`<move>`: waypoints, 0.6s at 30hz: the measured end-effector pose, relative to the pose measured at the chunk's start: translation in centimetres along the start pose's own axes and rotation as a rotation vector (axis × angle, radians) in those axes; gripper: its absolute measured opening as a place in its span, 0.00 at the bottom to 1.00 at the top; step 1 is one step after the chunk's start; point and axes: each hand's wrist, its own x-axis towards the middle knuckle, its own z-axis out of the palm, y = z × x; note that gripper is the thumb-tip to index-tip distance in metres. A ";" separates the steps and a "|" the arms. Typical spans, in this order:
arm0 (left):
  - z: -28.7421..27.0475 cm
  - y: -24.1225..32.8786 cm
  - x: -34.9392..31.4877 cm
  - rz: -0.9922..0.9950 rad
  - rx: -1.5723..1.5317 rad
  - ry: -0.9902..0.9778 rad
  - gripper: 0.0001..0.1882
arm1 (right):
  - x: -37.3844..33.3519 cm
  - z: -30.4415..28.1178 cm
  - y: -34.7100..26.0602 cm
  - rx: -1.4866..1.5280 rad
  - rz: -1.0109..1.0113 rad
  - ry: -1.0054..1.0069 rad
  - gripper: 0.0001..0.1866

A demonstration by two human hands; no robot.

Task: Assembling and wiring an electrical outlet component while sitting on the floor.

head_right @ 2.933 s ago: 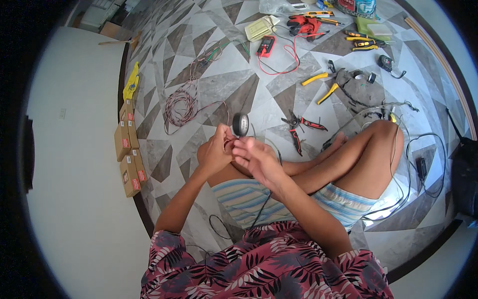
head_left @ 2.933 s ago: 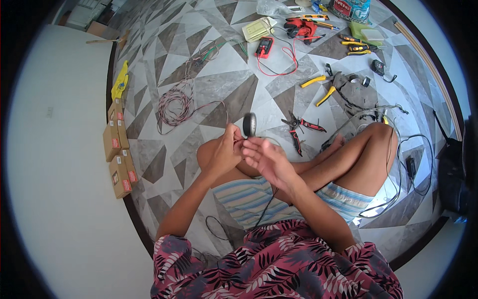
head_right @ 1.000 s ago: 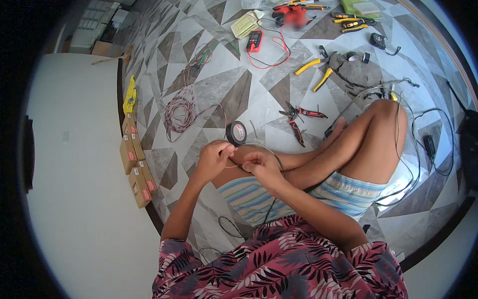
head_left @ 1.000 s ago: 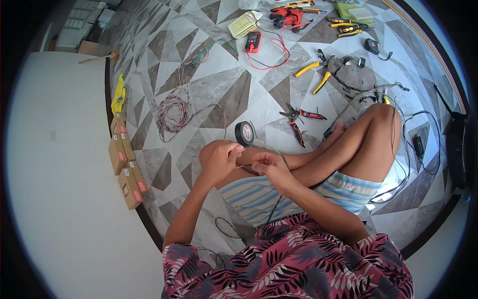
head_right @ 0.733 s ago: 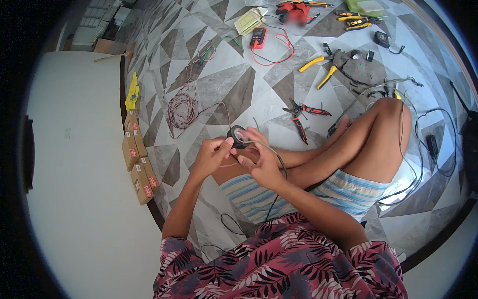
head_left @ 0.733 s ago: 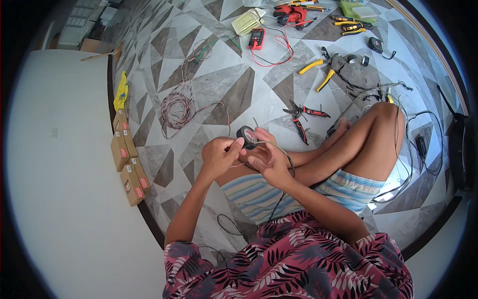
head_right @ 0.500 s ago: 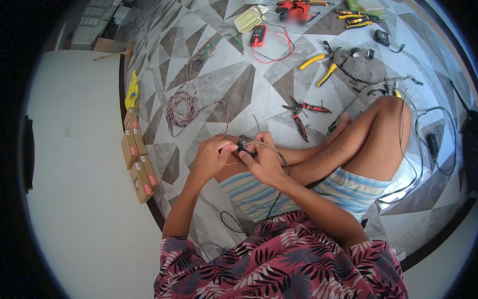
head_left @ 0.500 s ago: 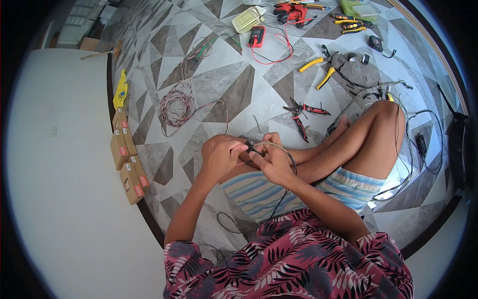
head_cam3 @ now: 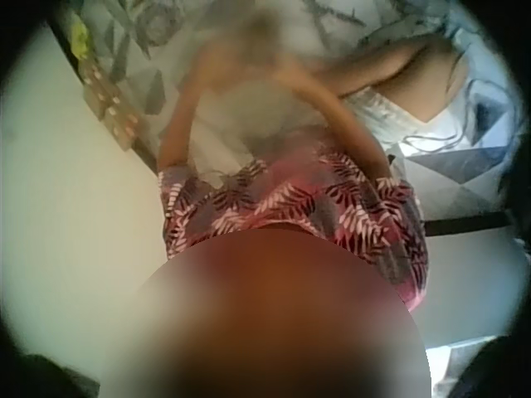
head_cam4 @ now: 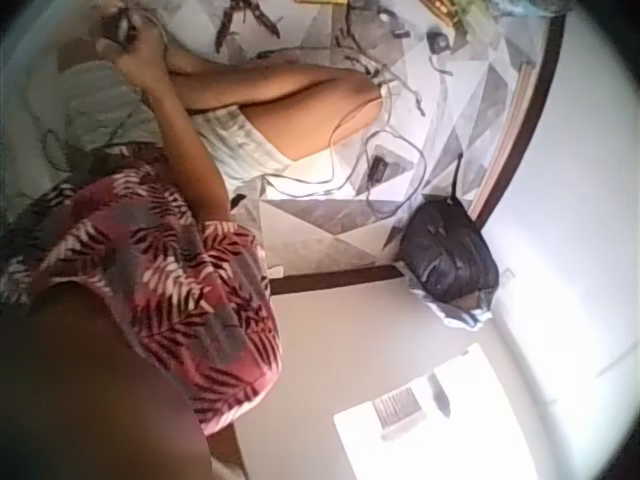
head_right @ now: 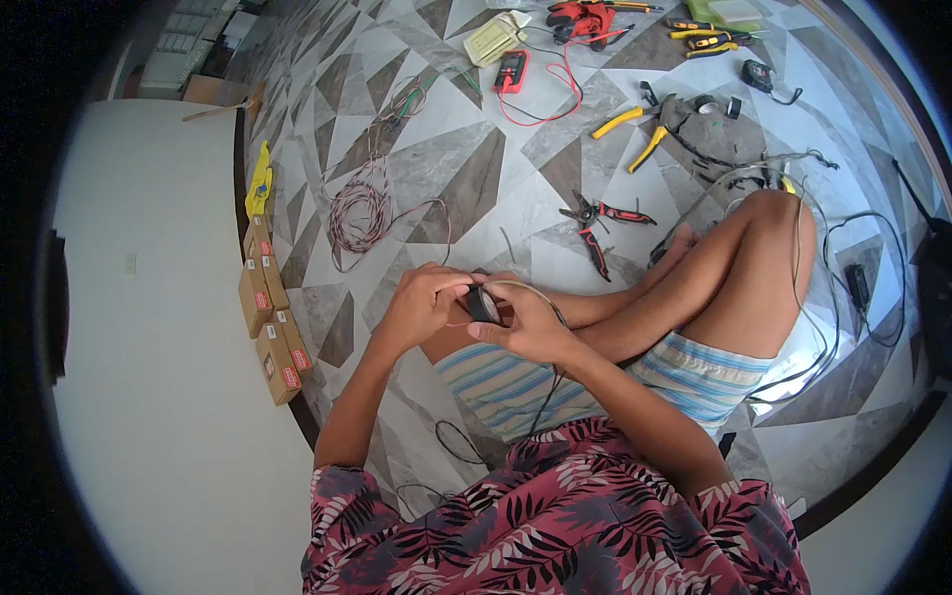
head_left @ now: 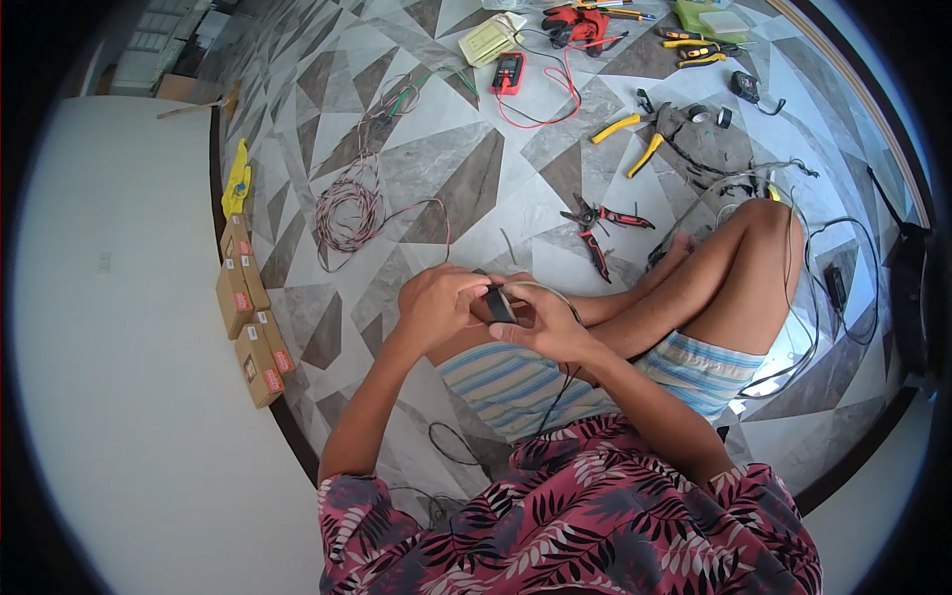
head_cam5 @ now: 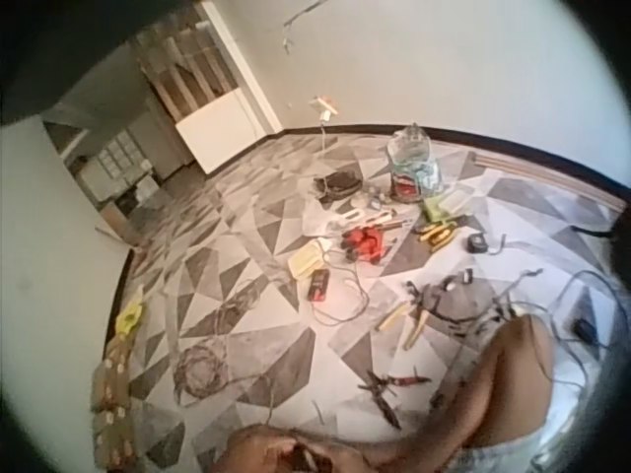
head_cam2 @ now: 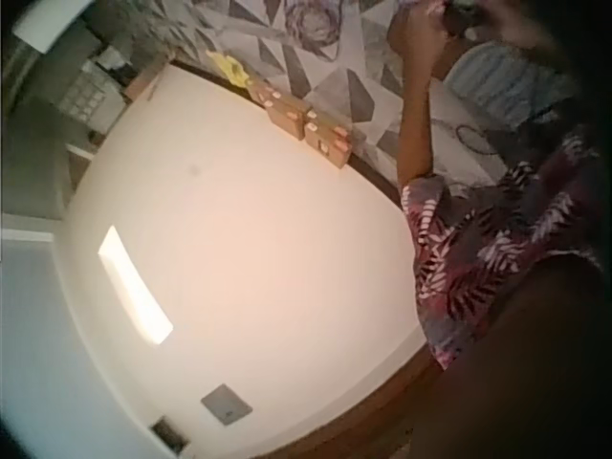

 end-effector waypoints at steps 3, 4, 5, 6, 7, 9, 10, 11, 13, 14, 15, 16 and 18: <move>1.7 -1.0 -0.2 0.168 0.025 0.192 0.05 | 0.7 -0.3 -2.1 -0.038 0.104 -0.180 0.28; 2.0 -0.9 -0.1 0.169 0.023 0.190 0.05 | 0.8 -0.4 -3.3 -0.197 0.183 -0.177 0.29; 2.3 -0.8 -0.1 0.165 0.050 0.208 0.06 | 0.9 -0.3 -3.8 -0.355 0.262 -0.174 0.29; 2.3 -0.6 0.0 0.164 0.081 0.227 0.07 | 1.0 -0.3 -3.3 -0.354 0.261 -0.171 0.29; 2.4 -0.6 0.2 0.170 0.080 0.226 0.07 | 1.1 -0.3 -2.4 -0.328 0.214 -0.128 0.27; 2.6 -0.7 0.4 0.129 0.083 0.253 0.09 | 1.5 -0.2 -1.3 -0.302 0.164 -0.085 0.25; 3.0 -0.7 0.4 0.131 0.084 0.253 0.09 | 1.9 0.0 -1.1 0.289 0.379 0.007 0.23; 3.7 -0.6 0.4 0.206 0.165 0.313 0.11 | 2.3 -0.1 -1.0 0.887 0.576 0.101 0.21; 4.1 -1.2 0.0 0.274 0.248 0.368 0.13 | 2.3 -0.4 -2.2 1.058 0.696 0.003 0.19; 4.1 -1.7 -0.3 0.264 0.208 0.381 0.12 | 2.0 0.0 -3.1 1.046 0.689 0.022 0.19; 4.0 -1.6 -0.3 0.259 0.165 0.395 0.11 | 1.7 0.1 -3.7 1.033 0.678 0.045 0.18; 4.0 -1.6 -0.4 0.260 0.164 0.391 0.11 | 1.6 -0.1 -2.6 0.920 0.472 0.052 0.17; 3.5 -1.6 -0.8 0.119 0.009 0.291 0.08 | 0.0 -0.1 -0.8 0.457 0.439 -0.014 0.15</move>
